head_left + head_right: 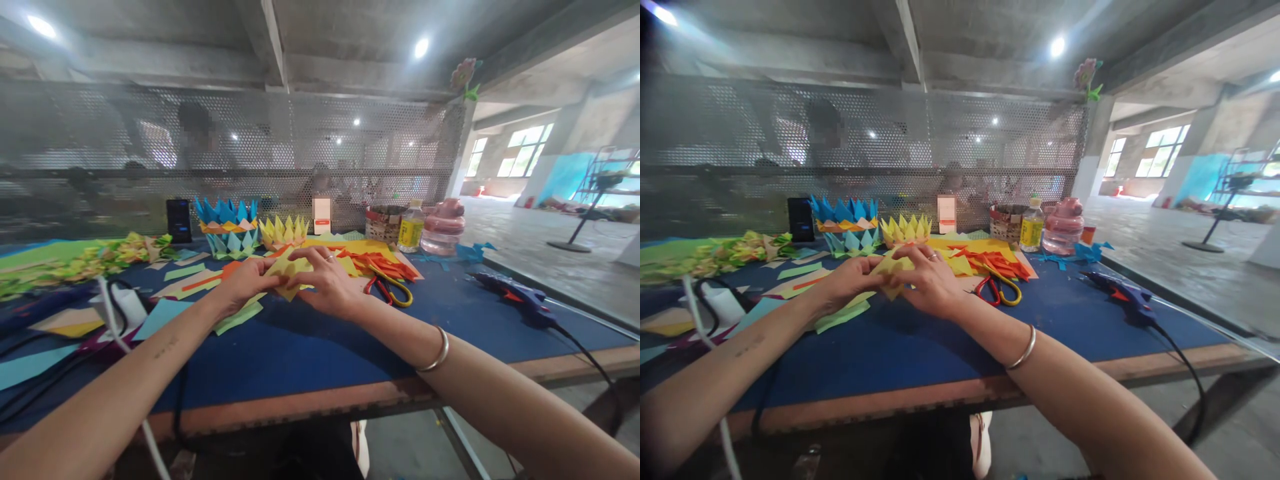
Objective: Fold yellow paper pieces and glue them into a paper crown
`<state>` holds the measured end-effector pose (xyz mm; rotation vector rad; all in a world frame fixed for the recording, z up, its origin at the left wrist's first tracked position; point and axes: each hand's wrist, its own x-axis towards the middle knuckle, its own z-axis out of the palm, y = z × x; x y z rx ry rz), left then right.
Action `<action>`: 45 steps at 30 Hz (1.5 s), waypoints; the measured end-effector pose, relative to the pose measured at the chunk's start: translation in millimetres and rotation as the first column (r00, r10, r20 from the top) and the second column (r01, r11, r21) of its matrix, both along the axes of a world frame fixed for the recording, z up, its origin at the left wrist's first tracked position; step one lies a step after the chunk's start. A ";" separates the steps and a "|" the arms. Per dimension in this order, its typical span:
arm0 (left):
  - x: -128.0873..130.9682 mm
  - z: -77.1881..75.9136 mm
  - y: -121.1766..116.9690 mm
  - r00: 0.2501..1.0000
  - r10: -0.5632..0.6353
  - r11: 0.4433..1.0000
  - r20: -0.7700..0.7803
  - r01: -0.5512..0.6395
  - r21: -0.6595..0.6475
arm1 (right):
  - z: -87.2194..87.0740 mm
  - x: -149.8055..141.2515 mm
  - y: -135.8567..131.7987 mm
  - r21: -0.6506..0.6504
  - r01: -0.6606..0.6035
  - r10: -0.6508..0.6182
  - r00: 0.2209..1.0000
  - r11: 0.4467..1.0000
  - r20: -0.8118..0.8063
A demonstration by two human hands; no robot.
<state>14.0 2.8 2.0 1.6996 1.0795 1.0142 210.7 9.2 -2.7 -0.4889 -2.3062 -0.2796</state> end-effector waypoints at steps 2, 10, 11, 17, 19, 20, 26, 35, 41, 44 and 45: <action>-0.3 0.7 0.2 0.999 0.021 1.000 0.034 -0.021 -0.015 | -1.1 2.2 4.3 -0.003 0.014 -0.014 0.999 1.000 -0.029; 1.8 2.3 -2.0 0.996 0.038 0.999 0.082 -0.035 -0.042 | -3.0 4.4 12.8 -0.118 0.070 -0.082 0.991 0.991 -0.107; 2.3 2.4 -2.3 0.997 0.043 0.999 0.071 -0.040 -0.035 | -3.5 3.9 12.8 -0.137 0.073 -0.090 0.989 0.988 -0.120; 4.7 3.4 -4.4 0.998 0.061 0.998 -0.004 -0.061 0.027 | -7.1 1.5 13.6 -0.222 0.123 -0.167 0.967 0.967 -0.191; 4.9 3.5 -4.8 0.999 0.047 0.998 0.000 -0.047 0.032 | -8.0 0.6 13.8 -0.243 0.158 -0.208 0.958 0.957 -0.199; 4.9 3.4 -4.9 0.999 0.031 0.999 0.010 -0.032 0.033 | -8.5 0.2 13.9 -0.254 0.172 -0.226 0.953 0.952 -0.202; 6.4 1.0 -4.5 1.000 0.013 0.999 0.018 -0.013 0.032 | -10.4 -2.6 12.2 -0.320 0.191 -0.266 0.941 0.928 -0.208; 11.3 0.8 -5.9 0.994 0.108 0.992 0.010 -0.109 0.070 | -8.9 -5.6 7.4 -0.368 0.188 -0.277 0.938 0.911 -0.208; 9.4 -1.2 -3.4 0.991 0.134 0.989 0.026 -0.136 0.058 | -8.3 -7.0 4.6 -0.388 0.217 -0.329 0.911 0.896 -0.250; 7.5 -2.9 -1.2 0.990 0.136 0.988 0.020 -0.137 0.068 | -10.4 -8.5 5.3 -0.413 0.230 -0.383 0.859 0.881 -0.339; 7.2 -3.1 -0.8 0.991 0.134 0.988 0.022 -0.135 0.067 | -11.4 -9.1 6.2 -0.445 0.221 -0.403 0.838 0.868 -0.369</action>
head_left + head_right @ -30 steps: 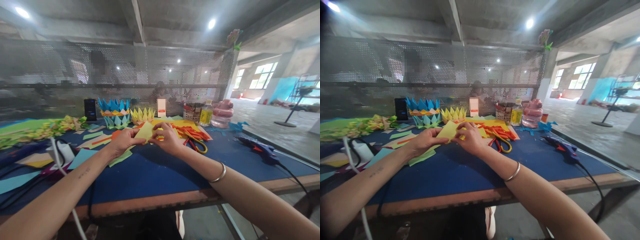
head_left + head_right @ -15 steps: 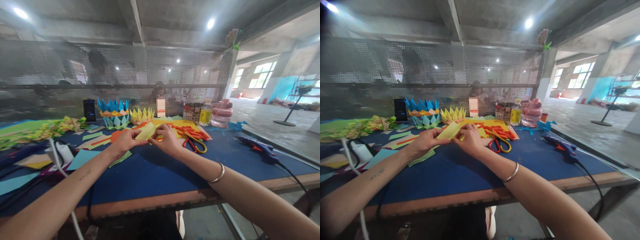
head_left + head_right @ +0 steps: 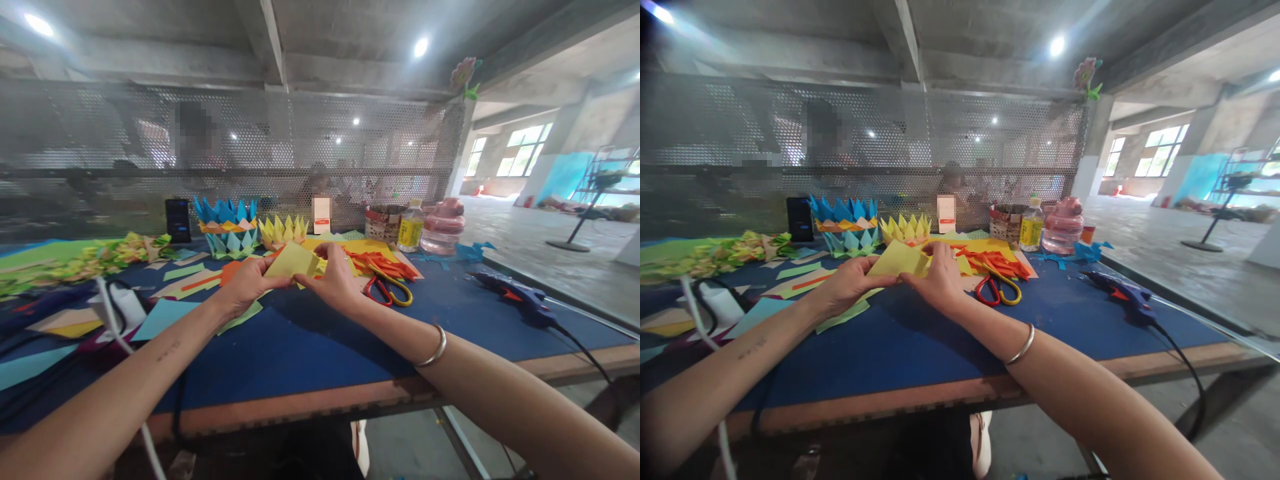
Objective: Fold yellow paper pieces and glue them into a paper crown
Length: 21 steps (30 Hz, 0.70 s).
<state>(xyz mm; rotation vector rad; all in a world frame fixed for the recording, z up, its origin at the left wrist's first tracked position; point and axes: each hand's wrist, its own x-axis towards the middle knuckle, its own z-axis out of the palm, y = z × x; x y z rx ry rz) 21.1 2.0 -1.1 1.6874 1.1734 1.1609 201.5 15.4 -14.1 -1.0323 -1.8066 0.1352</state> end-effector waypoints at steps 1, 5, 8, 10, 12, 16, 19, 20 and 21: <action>-0.2 -0.1 0.2 1.000 -0.006 1.000 0.006 0.006 -0.002 | -1.0 -0.6 1.2 -0.044 0.002 -0.004 0.999 0.999 -0.045; -0.5 0.4 -0.2 0.999 -0.032 0.999 0.042 0.032 -0.002 | -2.9 -2.0 5.8 -0.308 -0.114 0.079 0.989 0.944 -0.125; -0.6 1.3 -0.9 0.999 -0.032 0.999 0.031 0.031 0.012 | -1.4 -1.7 5.5 -0.443 -0.215 0.188 0.977 0.870 -0.104; -0.6 2.0 -1.4 0.999 -0.036 0.999 0.025 0.035 0.015 | 0.2 -1.6 3.3 -0.473 -0.251 0.218 0.968 0.844 -0.126; -0.6 2.4 -1.7 0.999 -0.039 0.999 0.029 0.039 0.015 | 1.9 -1.6 0.8 -0.470 -0.276 0.224 0.961 0.839 -0.164; -1.2 1.3 -0.6 0.999 -0.043 0.999 0.030 0.042 0.011 | 5.1 -1.6 -2.2 -0.473 -0.238 0.191 0.971 0.848 -0.146; -1.7 0.0 0.4 0.998 -0.049 0.999 0.044 0.049 0.000 | 6.6 -1.4 -2.9 -0.470 -0.173 0.146 0.985 0.866 -0.093; -1.6 -0.1 0.3 0.997 -0.050 0.999 0.053 0.050 -0.007 | 6.8 -1.3 -2.9 -0.463 -0.159 0.138 0.987 0.872 -0.080; -1.2 0.0 -0.1 0.997 -0.051 0.999 0.060 0.052 -0.017 | 6.7 -1.2 -2.8 -0.454 -0.150 0.132 0.989 0.878 -0.071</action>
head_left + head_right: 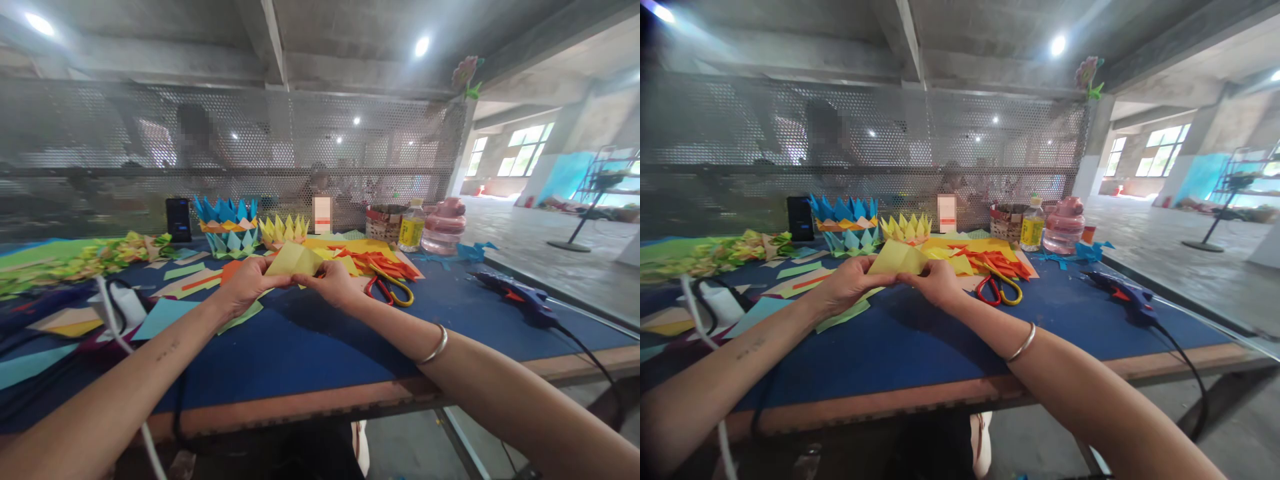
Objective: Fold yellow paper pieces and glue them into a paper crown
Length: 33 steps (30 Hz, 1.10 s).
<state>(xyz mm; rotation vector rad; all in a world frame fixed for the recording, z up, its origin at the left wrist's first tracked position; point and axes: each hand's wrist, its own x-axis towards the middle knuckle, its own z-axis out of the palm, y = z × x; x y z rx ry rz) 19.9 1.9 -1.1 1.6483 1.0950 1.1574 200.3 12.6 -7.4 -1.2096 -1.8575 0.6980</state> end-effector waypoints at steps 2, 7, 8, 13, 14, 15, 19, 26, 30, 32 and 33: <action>1.2 0.7 -1.9 1.000 -0.007 1.000 0.006 0.007 -0.025 | -0.8 0.1 0.7 0.019 -0.010 0.010 1.000 1.000 -0.003; 4.5 1.9 -7.3 0.998 -0.028 0.997 -0.053 0.025 -0.070 | -4.0 0.6 4.4 0.030 -0.076 0.078 0.995 0.997 -0.069; 4.7 1.5 -7.4 0.997 -0.030 0.997 -0.072 0.025 -0.073 | -4.1 0.7 4.8 0.035 -0.074 0.077 0.994 0.997 -0.073; 4.3 -1.3 -3.8 0.996 0.016 0.999 -0.090 -0.020 -0.045 | -0.4 -0.3 2.9 0.018 -0.059 0.060 0.996 0.998 -0.064; 4.2 -1.6 -3.1 0.996 0.033 0.998 -0.089 -0.038 -0.050 | 0.6 -0.8 2.3 0.013 -0.061 0.062 0.996 0.998 -0.063; 4.1 -1.8 -2.5 0.995 0.048 0.997 -0.088 -0.053 -0.058 | 1.3 -1.3 1.9 0.006 -0.065 0.065 0.996 0.998 -0.065; 3.9 -0.8 -2.8 0.995 0.069 0.995 -0.077 -0.075 -0.071 | 0.5 -1.3 3.7 -0.009 -0.055 0.055 0.997 0.998 -0.058; 2.2 -0.4 -2.6 0.989 0.100 0.992 -0.105 -0.108 -0.071 | -2.4 4.6 10.8 0.061 0.004 0.003 0.994 0.998 -0.112; 0.5 -3.8 1.6 0.990 0.091 0.995 -0.106 -0.094 -0.026 | -1.0 4.8 12.5 0.061 -0.033 0.040 0.993 0.998 -0.115; -0.1 -4.7 3.2 0.992 0.088 0.996 -0.094 -0.090 -0.016 | -1.1 4.8 13.2 0.075 -0.049 0.059 0.989 0.996 -0.136; -0.3 -4.7 3.6 0.992 0.089 0.996 -0.089 -0.091 -0.014 | -1.3 4.9 13.2 0.088 -0.057 0.070 0.987 0.995 -0.146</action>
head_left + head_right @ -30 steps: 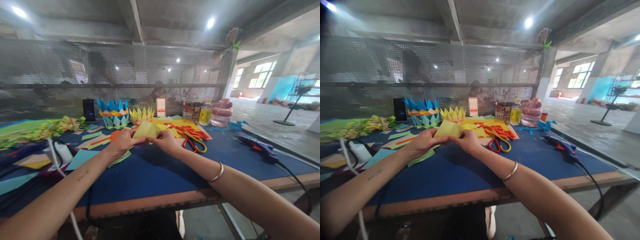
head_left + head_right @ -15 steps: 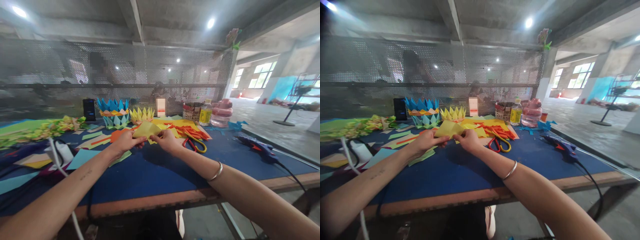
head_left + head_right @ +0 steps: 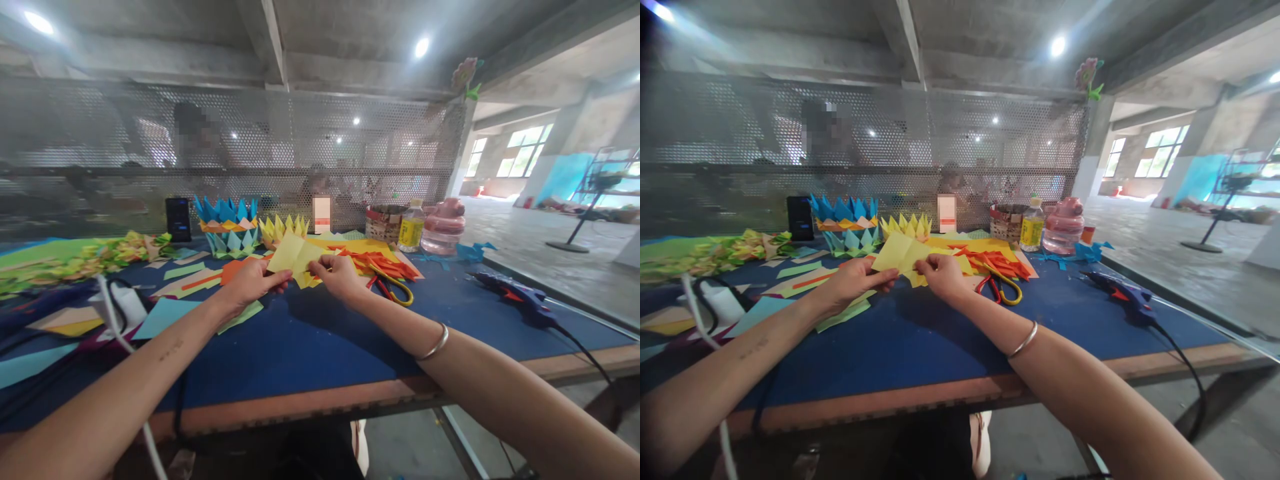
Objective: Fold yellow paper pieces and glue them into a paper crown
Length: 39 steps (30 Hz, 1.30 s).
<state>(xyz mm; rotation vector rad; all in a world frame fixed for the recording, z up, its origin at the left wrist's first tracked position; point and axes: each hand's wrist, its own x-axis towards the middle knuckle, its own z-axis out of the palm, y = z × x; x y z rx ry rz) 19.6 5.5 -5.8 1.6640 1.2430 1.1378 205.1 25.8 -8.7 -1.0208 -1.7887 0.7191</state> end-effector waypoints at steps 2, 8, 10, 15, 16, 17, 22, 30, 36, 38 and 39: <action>0.1 0.7 -0.1 1.000 0.003 1.000 0.008 -0.003 0.005 | -0.2 -0.2 -1.2 0.028 -0.017 0.018 0.999 0.999 -0.032; 3.2 3.3 -5.5 0.999 -0.037 0.998 -0.009 0.037 0.052 | 0.2 -5.3 -10.4 -0.042 -0.170 0.164 0.981 0.985 -0.108; 4.4 3.7 -7.1 0.998 -0.053 0.998 -0.025 0.054 0.039 | 0.0 -6.5 -11.0 -0.064 -0.174 0.165 0.979 0.983 -0.121; 3.8 4.9 -5.9 0.992 -0.113 0.979 -0.059 0.122 0.165 | -1.1 -4.4 -3.8 -0.163 -0.122 0.084 0.971 0.979 -0.226; 2.8 4.9 -4.7 0.993 -0.112 0.964 -0.042 0.119 0.239 | -1.4 -3.6 -1.9 -0.172 -0.134 0.088 0.964 0.976 -0.252; 1.7 4.7 -3.5 0.994 -0.105 0.943 -0.029 0.109 0.314 | -1.6 -2.9 -0.3 -0.177 -0.152 0.099 0.956 0.973 -0.276; -2.9 3.0 -0.5 0.981 -0.078 0.874 -0.179 0.154 0.462 | -0.9 -1.5 1.1 -0.189 -0.189 0.127 0.946 0.964 -0.298; -1.3 9.0 -6.7 0.949 0.017 0.853 -0.314 0.150 0.500 | -0.4 -0.8 -1.8 -0.167 -0.201 0.150 0.950 0.965 -0.273; 1.5 12.2 -10.9 0.935 0.016 0.892 -0.354 0.146 0.428 | -2.8 0.1 -0.2 -0.143 -0.197 0.157 0.955 0.970 -0.250; 2.2 11.3 -10.6 0.934 -0.021 0.900 -0.357 0.174 0.401 | -2.3 0.4 0.0 -0.124 -0.189 0.155 0.958 0.974 -0.242; 2.5 10.8 -10.3 0.933 -0.029 0.900 -0.358 0.180 0.397 | -2.0 0.6 0.1 -0.116 -0.189 0.156 0.957 0.975 -0.245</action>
